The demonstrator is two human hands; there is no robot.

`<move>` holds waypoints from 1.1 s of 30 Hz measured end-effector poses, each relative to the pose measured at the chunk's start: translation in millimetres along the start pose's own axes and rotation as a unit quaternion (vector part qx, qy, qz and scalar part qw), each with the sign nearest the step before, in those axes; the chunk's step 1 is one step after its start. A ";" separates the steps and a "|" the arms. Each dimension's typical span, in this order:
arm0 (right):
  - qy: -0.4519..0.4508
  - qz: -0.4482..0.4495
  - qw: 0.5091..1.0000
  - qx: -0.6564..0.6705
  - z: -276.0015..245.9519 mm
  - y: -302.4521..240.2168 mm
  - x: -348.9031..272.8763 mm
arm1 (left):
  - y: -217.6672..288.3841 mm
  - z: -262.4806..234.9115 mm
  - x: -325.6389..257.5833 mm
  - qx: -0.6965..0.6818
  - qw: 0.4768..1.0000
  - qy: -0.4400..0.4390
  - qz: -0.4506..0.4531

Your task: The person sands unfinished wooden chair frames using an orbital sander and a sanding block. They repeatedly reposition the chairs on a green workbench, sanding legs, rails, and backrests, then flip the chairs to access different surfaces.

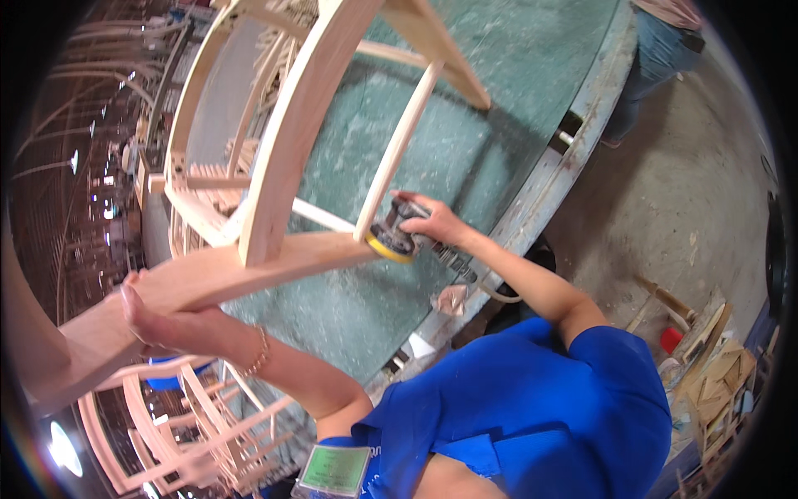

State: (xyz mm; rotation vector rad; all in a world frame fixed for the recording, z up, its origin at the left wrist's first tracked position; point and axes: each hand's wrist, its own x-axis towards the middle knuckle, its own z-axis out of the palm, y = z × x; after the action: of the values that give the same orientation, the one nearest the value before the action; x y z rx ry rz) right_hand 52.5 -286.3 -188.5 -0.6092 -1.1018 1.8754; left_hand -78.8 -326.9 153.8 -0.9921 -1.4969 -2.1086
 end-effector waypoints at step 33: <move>0.130 -0.238 0.957 -0.105 -122.3 -196.8 137.1 | -145.8 -96.9 -200.9 0.181 0.900 -0.334 -0.212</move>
State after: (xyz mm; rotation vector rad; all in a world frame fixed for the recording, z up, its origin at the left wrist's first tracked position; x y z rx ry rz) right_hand 156.5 -65.0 -75.9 -0.6225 -1.1579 1.2383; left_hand -68.3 -382.5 -106.7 -1.4184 -2.5312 -1.6830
